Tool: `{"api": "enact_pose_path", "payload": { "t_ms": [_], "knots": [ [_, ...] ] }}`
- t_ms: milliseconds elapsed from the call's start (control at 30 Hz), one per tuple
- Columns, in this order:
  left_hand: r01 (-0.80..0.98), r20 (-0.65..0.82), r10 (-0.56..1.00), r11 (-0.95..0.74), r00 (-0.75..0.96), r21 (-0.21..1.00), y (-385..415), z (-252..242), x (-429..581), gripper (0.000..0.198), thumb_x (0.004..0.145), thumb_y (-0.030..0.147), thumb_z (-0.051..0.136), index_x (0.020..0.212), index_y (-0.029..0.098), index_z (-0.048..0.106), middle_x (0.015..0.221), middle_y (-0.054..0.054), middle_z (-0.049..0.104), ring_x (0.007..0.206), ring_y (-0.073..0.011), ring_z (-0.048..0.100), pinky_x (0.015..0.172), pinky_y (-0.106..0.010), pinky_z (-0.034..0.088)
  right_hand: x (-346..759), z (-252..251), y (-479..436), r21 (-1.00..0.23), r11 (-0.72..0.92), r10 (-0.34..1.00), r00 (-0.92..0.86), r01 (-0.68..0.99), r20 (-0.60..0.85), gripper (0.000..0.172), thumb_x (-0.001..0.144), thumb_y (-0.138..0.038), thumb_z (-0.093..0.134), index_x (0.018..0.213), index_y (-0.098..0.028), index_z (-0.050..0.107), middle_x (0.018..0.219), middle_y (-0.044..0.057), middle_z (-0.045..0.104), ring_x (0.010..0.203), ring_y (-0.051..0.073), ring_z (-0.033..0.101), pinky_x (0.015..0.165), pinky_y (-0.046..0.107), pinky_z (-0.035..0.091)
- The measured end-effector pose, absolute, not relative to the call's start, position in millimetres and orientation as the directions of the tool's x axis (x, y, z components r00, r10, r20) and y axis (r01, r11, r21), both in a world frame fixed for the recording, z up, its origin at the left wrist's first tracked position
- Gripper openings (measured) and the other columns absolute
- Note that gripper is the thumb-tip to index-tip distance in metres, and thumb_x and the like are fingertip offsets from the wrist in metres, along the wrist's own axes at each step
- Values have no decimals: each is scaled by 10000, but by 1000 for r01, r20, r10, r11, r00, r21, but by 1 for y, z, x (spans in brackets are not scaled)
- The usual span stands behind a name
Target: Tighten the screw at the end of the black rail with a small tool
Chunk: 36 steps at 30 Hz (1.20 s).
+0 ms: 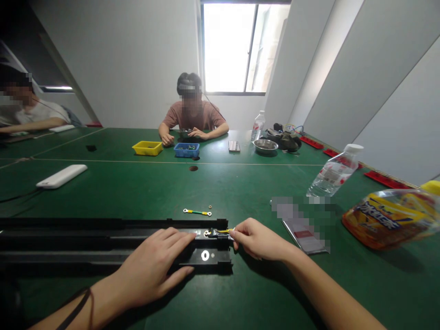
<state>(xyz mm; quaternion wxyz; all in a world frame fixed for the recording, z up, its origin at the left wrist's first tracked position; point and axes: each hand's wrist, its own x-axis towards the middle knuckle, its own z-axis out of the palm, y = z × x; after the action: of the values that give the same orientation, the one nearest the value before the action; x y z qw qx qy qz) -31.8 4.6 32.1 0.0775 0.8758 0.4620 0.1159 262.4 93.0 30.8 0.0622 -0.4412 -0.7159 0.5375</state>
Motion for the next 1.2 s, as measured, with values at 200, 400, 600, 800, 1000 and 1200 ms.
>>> {"api": "enact_pose_path", "payload": {
  "t_ms": [200, 400, 600, 800, 1000, 1200],
  "knots": [
    [791, 130, 827, -562, 547, 242, 5, 33, -33, 500, 969, 438, 602, 1417, 247, 491, 1270, -78, 653, 1102, -297, 572, 947, -472, 477, 262, 30, 93, -822, 9, 707, -585, 569, -397, 544, 967, -647, 491, 780, -158, 639, 430, -65, 416, 361, 88, 374, 362, 196, 241],
    [791, 139, 826, -563, 547, 238, 4, 33, -32, 497, 968, 432, 605, 1414, 241, 497, 1277, -83, 653, 1112, -296, 575, 949, -467, 480, 269, 29, 99, -813, 38, 778, -527, 582, -341, 474, 924, -602, 593, 810, -145, 650, 490, -47, 483, 397, 96, 432, 394, 210, 275],
    [795, 128, 826, -563, 548, 229, 3, 32, -32, 495, 969, 433, 601, 1412, 237, 501, 1273, -90, 654, 1117, -301, 575, 952, -476, 480, 270, 22, 109, -882, 52, 864, -464, 469, -196, 476, 921, -622, 588, 773, -170, 587, 538, -48, 503, 454, 105, 485, 467, 226, 365],
    [797, 135, 829, -560, 543, 227, 4, 32, -32, 503, 963, 435, 609, 1414, 242, 499, 1274, -87, 654, 1115, -302, 577, 953, -477, 480, 258, 23, 109, -892, 67, 873, -460, 447, -165, 533, 901, -676, 588, 737, -169, 584, 524, -45, 491, 458, 104, 477, 476, 230, 352],
    [793, 148, 826, -563, 543, 232, 4, 32, -32, 504, 959, 430, 616, 1413, 244, 502, 1256, -88, 662, 1106, -297, 584, 950, -463, 481, 254, 23, 108, -878, 75, 867, -466, 472, -176, 531, 894, -680, 596, 780, -163, 622, 538, -42, 498, 472, 110, 481, 482, 230, 350],
    [791, 152, 827, -562, 541, 242, 5, 32, -31, 498, 951, 420, 625, 1405, 251, 511, 1260, -79, 660, 1101, -291, 586, 946, -455, 483, 255, 19, 110, -864, 100, 860, -480, 493, -175, 514, 934, -638, 560, 723, -170, 592, 515, -40, 493, 453, 102, 452, 473, 228, 327]
  ]
}}
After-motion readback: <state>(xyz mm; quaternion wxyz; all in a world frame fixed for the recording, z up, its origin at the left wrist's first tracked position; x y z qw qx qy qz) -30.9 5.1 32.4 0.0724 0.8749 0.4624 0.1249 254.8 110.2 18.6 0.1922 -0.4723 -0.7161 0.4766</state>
